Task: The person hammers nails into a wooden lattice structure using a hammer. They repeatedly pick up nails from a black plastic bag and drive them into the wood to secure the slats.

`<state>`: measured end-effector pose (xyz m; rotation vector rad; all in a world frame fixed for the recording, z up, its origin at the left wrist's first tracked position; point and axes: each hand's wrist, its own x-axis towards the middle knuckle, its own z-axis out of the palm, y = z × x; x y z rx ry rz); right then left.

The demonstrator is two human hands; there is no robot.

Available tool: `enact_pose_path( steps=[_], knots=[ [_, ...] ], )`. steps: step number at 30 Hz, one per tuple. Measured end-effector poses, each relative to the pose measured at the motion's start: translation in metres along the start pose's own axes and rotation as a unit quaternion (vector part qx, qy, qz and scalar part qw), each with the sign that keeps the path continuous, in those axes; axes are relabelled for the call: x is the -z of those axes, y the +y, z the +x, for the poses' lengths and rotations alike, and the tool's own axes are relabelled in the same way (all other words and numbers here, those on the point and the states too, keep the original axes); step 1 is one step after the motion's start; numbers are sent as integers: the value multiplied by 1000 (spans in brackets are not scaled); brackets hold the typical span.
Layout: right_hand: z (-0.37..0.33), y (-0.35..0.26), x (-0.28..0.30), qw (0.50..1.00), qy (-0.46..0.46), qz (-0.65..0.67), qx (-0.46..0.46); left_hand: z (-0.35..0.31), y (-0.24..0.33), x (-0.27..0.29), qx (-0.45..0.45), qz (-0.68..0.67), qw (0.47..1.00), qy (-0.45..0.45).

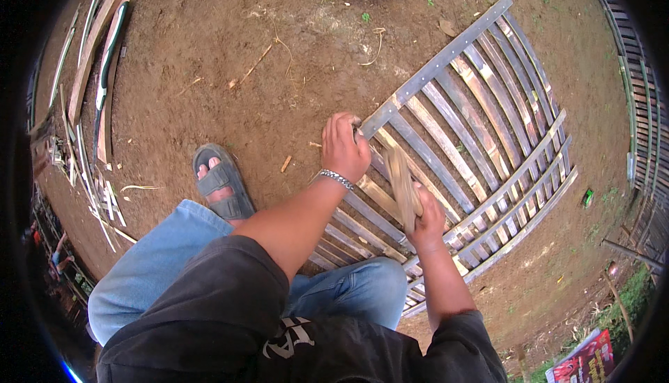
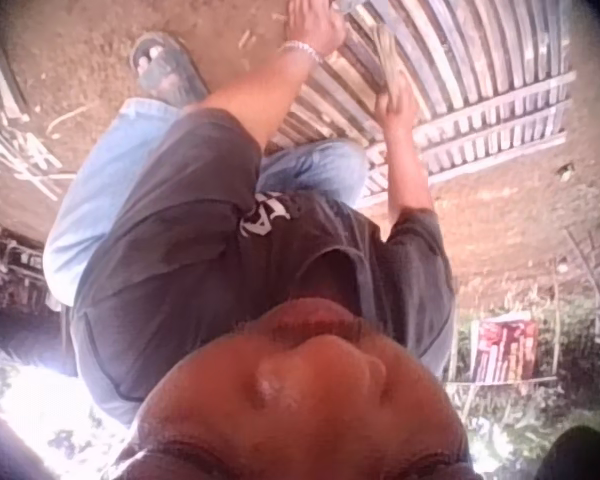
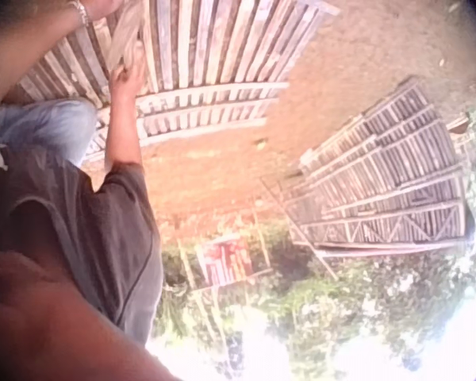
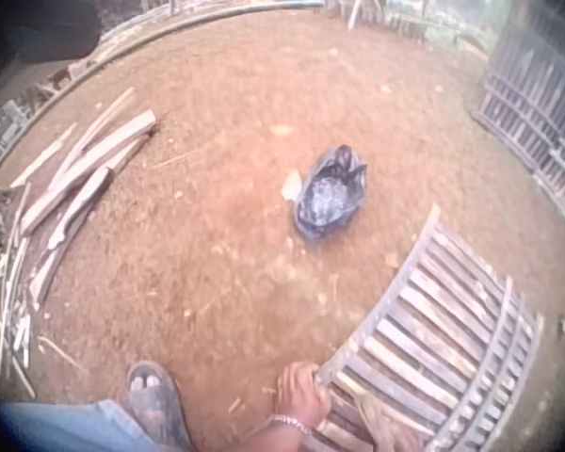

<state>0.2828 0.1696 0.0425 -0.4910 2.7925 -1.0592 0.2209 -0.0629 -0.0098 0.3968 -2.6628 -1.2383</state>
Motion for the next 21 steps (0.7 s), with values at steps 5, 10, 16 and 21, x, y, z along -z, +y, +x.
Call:
enact_pose_path(
  steps=[5, 10, 16, 21],
  knots=[
    [20, -7, 2, 984, -128, -64, -108, 4, 0, 3, -3, 4, 1000, 0],
    [10, -5, 8, 985, -121, -69, -97, 2, -1, 1, -2, 0, 1000, -5],
    [10, -2, 14, 996, -55, -23, -59, 2, 0, 2, -5, 5, 1000, 5],
    [19, -7, 13, 977, -148, -106, -112, -4, -2, 1, 16, 12, 1000, -10]
  ],
)
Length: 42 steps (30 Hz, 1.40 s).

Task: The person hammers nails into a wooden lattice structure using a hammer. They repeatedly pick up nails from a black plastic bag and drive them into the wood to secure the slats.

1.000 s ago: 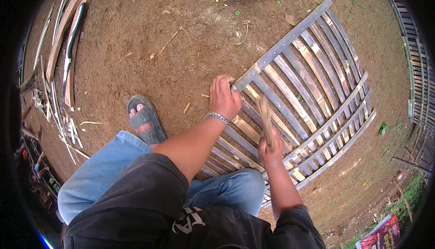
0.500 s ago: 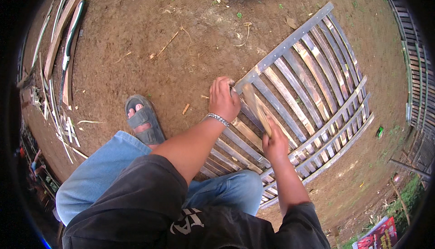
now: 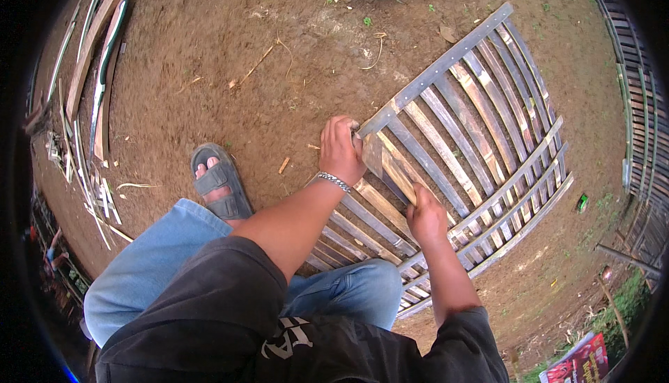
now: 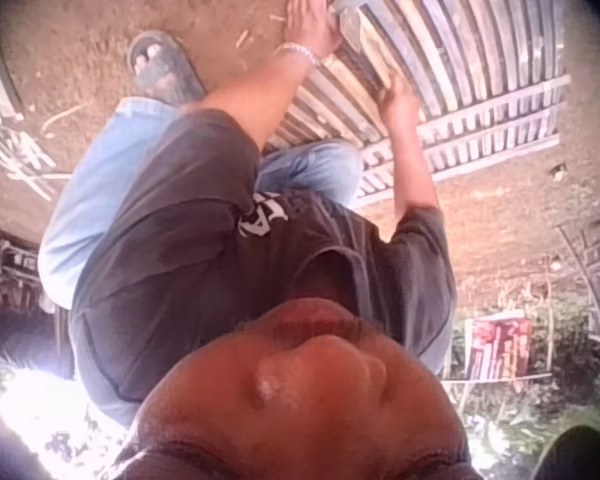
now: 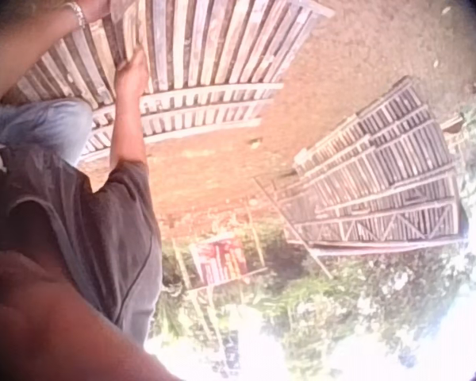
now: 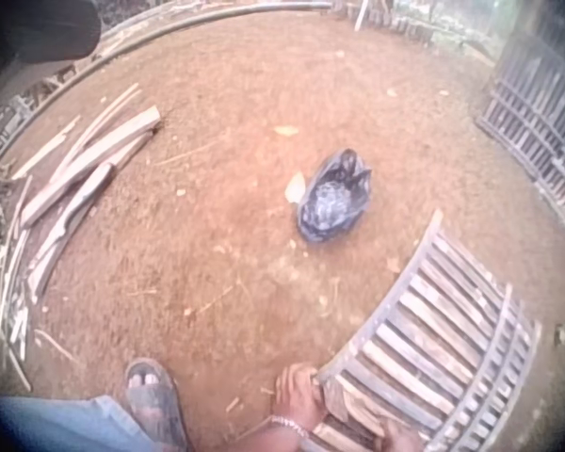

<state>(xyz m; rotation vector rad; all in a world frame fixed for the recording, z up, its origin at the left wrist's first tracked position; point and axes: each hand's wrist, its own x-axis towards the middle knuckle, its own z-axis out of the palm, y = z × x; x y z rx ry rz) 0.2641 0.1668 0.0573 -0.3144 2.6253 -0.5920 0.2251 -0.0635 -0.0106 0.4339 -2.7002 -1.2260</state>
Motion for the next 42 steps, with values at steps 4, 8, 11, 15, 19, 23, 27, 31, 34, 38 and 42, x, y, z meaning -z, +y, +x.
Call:
enact_pose_path(
  steps=[4, 8, 11, 15, 19, 23, 27, 31, 34, 38, 42],
  knots=[
    [7, 17, 0, 986, 80, 77, 125, 11, -1, 0, -26, -13, 999, 30],
    [9, 13, 5, 998, 51, -7, 29, 8, -3, 1, -9, -7, 1000, 16],
    [9, 14, 15, 992, 74, 25, 100, 5, -1, 2, -23, -19, 999, 10],
    [18, 12, 20, 998, -9, -30, 53, 0, -1, 2, -13, -19, 1000, 15],
    [20, 23, 27, 993, 23, 26, 111, 6, -2, 1, -32, -28, 999, 29],
    [38, 29, 27, 996, 20, -46, 79, 3, -2, 1, -21, -35, 999, 30],
    [35, 43, 38, 988, 26, 6, 154, 0, -4, 4, -22, -45, 998, 25],
    [50, 31, 39, 995, -28, -72, 57, 3, -6, 3, -8, -48, 999, 22],
    [56, 31, 54, 989, 9, -34, 141, 3, -3, 2, -20, -45, 998, 39],
    [56, 39, 47, 987, -65, -112, 91, 8, -4, 3, -38, -60, 996, 50],
    [57, 27, 58, 987, -10, -51, 153, 3, -5, 5, -33, -55, 997, 46]
  ],
)
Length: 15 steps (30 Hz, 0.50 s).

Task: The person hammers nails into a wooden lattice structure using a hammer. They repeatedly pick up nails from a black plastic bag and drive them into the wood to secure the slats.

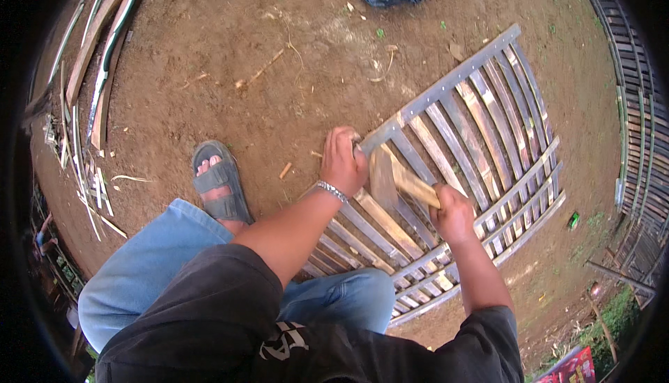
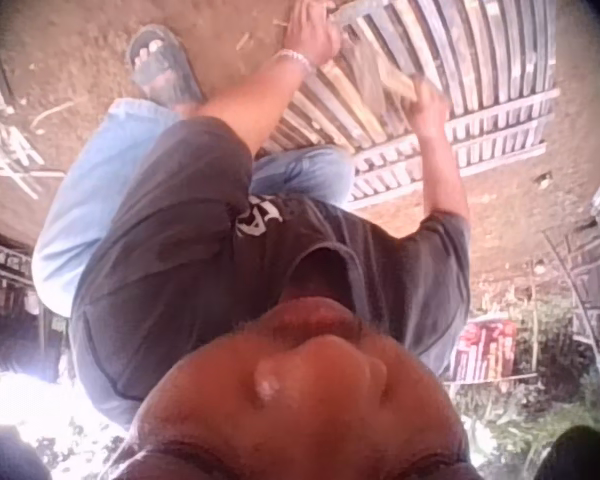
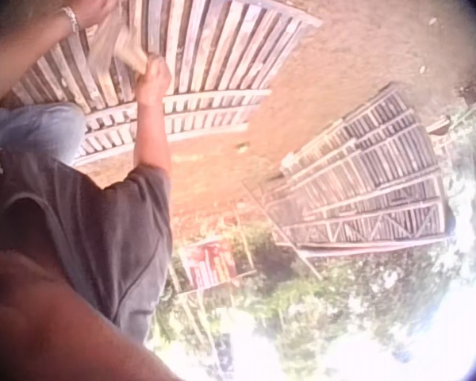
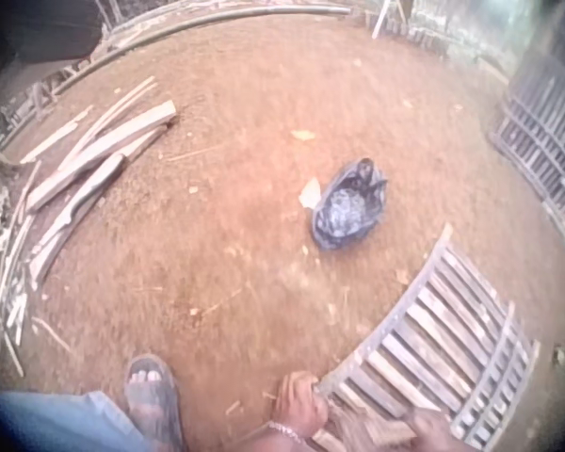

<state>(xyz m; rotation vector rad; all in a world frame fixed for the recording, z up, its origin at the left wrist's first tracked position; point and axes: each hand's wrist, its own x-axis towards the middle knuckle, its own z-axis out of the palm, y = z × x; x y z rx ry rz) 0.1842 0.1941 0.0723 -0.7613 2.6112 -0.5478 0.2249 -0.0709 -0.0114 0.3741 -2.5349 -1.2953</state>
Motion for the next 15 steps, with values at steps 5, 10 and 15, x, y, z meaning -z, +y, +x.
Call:
enact_pose_path(
  steps=[5, 10, 15],
  knots=[
    [7, 13, -7, 992, -37, -72, -94, 5, 2, -3, -1, -8, 1000, 0],
    [3, 2, 2, 998, -21, 38, -48, 1, -2, -1, -5, 11, 1000, 0],
    [6, -2, -5, 995, -6, 34, -91, -2, 0, -3, 7, -1, 1000, -7]
  ],
)
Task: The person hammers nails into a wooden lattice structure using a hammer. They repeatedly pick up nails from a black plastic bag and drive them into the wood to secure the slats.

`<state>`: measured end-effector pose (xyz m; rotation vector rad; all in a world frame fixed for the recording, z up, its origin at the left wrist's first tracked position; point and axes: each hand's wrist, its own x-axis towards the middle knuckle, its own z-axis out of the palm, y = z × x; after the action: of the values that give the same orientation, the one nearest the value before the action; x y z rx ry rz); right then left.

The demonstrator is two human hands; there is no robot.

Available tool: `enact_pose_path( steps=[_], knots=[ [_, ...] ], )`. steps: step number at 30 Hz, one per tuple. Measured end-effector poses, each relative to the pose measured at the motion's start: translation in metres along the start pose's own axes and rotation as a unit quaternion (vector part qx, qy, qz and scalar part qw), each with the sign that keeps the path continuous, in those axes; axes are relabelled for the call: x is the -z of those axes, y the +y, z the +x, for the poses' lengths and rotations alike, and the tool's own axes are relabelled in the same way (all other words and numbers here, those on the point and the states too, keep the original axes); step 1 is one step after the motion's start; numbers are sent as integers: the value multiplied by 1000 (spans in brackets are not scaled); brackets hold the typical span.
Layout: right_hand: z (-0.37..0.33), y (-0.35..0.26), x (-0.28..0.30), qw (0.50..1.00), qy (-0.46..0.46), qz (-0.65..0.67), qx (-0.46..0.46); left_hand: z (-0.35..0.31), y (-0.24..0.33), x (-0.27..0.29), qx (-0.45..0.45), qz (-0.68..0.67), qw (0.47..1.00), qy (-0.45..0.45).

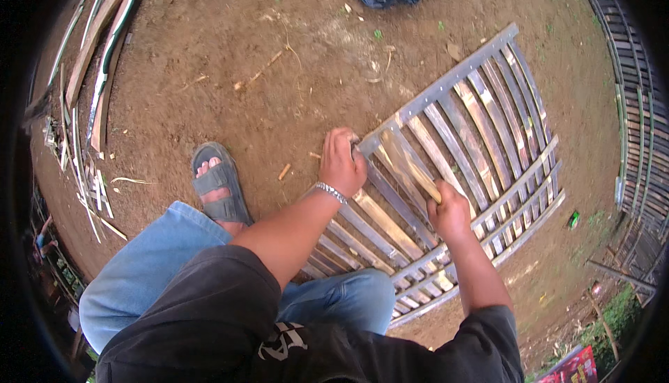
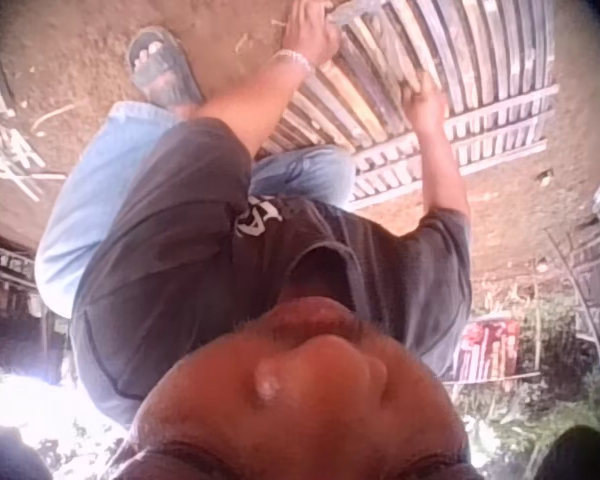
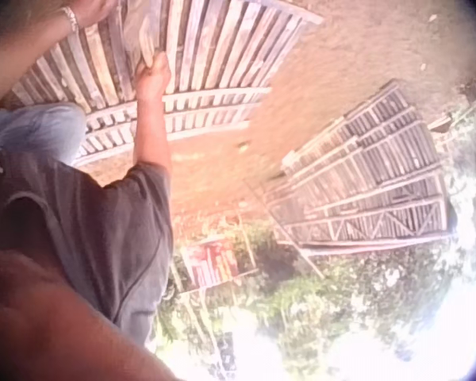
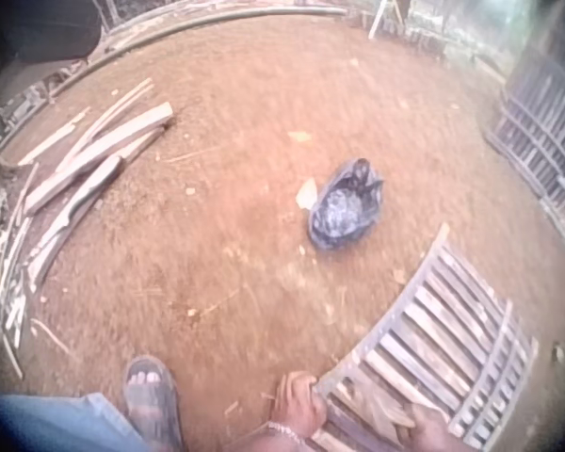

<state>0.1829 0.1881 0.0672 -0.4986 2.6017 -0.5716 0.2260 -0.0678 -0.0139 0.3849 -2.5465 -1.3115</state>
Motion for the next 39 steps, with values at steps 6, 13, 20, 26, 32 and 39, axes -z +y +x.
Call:
enact_pose_path(
  steps=[6, 13, 20, 26, 32, 39],
  knots=[
    [-2, -11, -3, 992, -45, -2, -121, 0, 3, 0, 1, -7, 1000, -5],
    [-55, -37, -52, 807, 182, 438, -352, 3, 4, 0, 8, -13, 1000, 13],
    [-87, -51, -100, 659, 366, 536, -380, 10, 9, 11, 39, -26, 997, -63],
    [-148, -26, -106, 626, 385, 533, -420, 59, 8, 21, 105, 52, 942, -316],
    [-186, -40, -94, 622, 374, 548, -415, 114, 20, 20, 47, 180, 826, -532],
    [-191, -55, -88, 622, 349, 551, -433, 129, 13, 12, 13, 216, 793, -569]
  ],
)
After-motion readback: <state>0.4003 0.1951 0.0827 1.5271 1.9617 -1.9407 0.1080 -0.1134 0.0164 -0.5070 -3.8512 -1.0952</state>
